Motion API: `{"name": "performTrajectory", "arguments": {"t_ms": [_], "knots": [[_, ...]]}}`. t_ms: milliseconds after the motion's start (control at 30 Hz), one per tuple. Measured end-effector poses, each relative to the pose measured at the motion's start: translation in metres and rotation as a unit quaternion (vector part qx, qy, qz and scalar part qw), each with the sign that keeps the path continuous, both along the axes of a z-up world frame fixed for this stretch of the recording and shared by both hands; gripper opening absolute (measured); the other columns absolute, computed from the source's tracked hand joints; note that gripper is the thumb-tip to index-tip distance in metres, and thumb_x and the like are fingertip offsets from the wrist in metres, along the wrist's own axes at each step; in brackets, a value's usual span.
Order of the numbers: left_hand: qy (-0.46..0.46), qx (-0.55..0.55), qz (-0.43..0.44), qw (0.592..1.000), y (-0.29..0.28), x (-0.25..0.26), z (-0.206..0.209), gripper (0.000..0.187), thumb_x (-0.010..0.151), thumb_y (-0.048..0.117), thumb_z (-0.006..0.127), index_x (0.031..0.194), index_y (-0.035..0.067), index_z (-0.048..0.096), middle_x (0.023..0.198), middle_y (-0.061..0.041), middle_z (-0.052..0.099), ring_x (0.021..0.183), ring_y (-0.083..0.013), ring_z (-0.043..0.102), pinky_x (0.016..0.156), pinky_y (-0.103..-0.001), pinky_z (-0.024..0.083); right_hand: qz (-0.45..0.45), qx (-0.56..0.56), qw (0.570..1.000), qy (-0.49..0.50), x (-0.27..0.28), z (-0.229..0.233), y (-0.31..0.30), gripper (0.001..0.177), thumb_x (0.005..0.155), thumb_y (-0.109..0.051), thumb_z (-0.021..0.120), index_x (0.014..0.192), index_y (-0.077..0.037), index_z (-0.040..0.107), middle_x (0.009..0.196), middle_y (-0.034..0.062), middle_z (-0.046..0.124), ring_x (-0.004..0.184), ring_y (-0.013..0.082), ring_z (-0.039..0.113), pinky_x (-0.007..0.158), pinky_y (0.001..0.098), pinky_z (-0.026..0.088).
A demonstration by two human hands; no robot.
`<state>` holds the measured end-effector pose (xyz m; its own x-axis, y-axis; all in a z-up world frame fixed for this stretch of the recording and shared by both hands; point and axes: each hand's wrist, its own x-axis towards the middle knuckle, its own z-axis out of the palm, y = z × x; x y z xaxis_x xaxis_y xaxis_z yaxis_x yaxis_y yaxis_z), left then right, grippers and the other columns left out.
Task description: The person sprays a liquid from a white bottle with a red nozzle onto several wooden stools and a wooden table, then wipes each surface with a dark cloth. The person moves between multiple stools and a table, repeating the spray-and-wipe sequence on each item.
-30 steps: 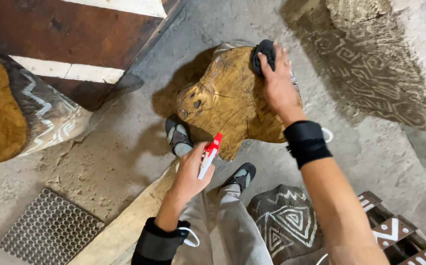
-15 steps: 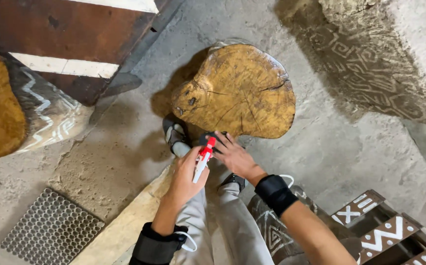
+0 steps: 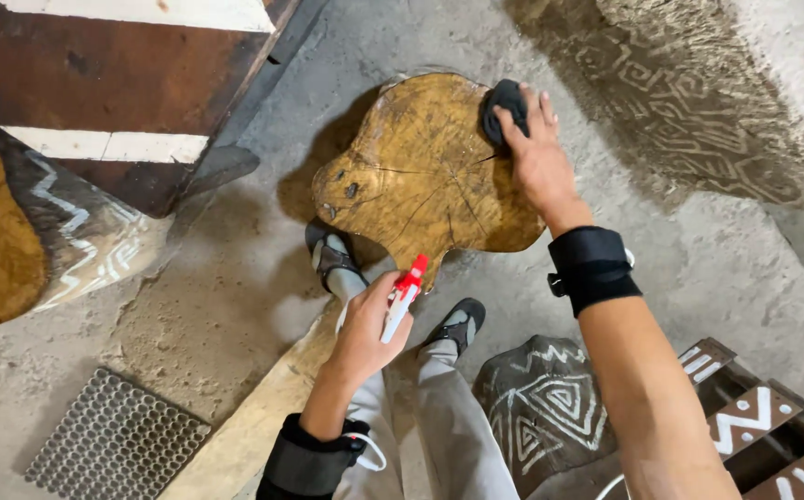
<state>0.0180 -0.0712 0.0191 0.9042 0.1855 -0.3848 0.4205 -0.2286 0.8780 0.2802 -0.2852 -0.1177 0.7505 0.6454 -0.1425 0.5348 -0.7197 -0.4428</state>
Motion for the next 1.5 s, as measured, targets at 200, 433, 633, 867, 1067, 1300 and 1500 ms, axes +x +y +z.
{"name": "performTrajectory", "arguments": {"t_ms": [200,433,633,867,1067,1300,1500], "knots": [[-0.080,0.030,-0.007,0.996,0.007,-0.001,-0.011,0.041,0.082,0.004,0.068,0.122,-0.001,0.059,0.089,-0.020,0.068,0.079,-0.0402,0.068,0.067,-0.044,0.054,0.050,-0.006,0.995,-0.083,-0.078,-0.015,-0.015,0.059,0.092,-0.003,0.054,0.149,-0.016,0.054,0.167,0.0181,0.030,0.154,0.0493,0.025,0.125,0.0560,0.030],[-0.086,0.045,-0.004,0.995,-0.005,-0.012,0.000,0.044,0.080,0.006,0.070,0.122,-0.001,0.059,0.091,-0.021,0.069,0.077,-0.0401,0.069,0.064,-0.044,0.054,0.118,-0.028,0.992,-0.019,-0.118,-0.009,-0.085,0.065,0.083,0.004,0.058,0.143,-0.021,0.058,0.164,0.0132,0.034,0.152,0.0450,0.029,0.121,0.0518,0.037],[-0.119,0.011,-0.007,0.993,-0.019,-0.020,0.027,0.037,0.082,0.003,0.066,0.118,0.001,0.060,0.087,-0.020,0.068,0.080,-0.0411,0.069,0.065,-0.043,0.054,-0.205,-0.036,0.978,0.016,-0.069,-0.008,-0.133,0.070,0.079,0.007,0.056,0.147,-0.011,0.053,0.154,0.0304,0.038,0.129,0.0528,0.048,0.101,0.0518,0.049],[-0.189,0.004,-0.010,0.982,-0.027,-0.032,0.107,0.038,0.081,0.000,0.061,0.119,0.000,0.060,0.097,-0.019,0.072,0.087,-0.0377,0.070,0.074,-0.041,0.056,-0.141,0.044,0.989,-0.006,-0.133,0.092,-0.166,0.069,0.078,0.007,0.056,0.144,-0.014,0.055,0.134,0.0297,0.057,0.112,0.0519,0.059,0.091,0.0528,0.052],[-0.244,0.025,-0.048,0.968,-0.031,-0.031,0.145,0.035,0.078,-0.001,0.058,0.112,0.003,0.065,0.089,-0.017,0.071,0.084,-0.0320,0.071,0.075,-0.038,0.056,-0.150,0.089,0.985,0.010,-0.152,0.191,-0.206,0.065,0.079,0.003,0.059,0.140,-0.018,0.060,0.127,0.0218,0.063,0.116,0.0447,0.061,0.096,0.0466,0.051],[-0.272,-0.021,-0.056,0.960,-0.055,-0.057,0.255,0.039,0.078,-0.001,0.060,0.116,0.003,0.064,0.089,-0.011,0.072,0.081,-0.0197,0.070,0.076,-0.034,0.055,-0.232,0.237,0.938,0.103,-0.204,0.364,-0.180,0.050,0.094,-0.025,0.066,0.142,-0.017,0.057,0.128,0.0141,0.073,0.116,0.0229,0.070,0.099,0.0352,0.051],[-0.351,-0.019,-0.050,0.935,-0.099,-0.066,0.328,0.044,0.086,0.005,0.063,0.129,0.001,0.057,0.112,-0.014,0.071,0.102,-0.0223,0.068,0.089,-0.034,0.052,-0.193,0.305,0.927,0.099,-0.231,0.447,-0.123,0.053,0.095,-0.016,0.063,0.148,-0.017,0.057,0.126,0.0147,0.072,0.121,0.0269,0.067,0.107,0.0332,0.048]]}}
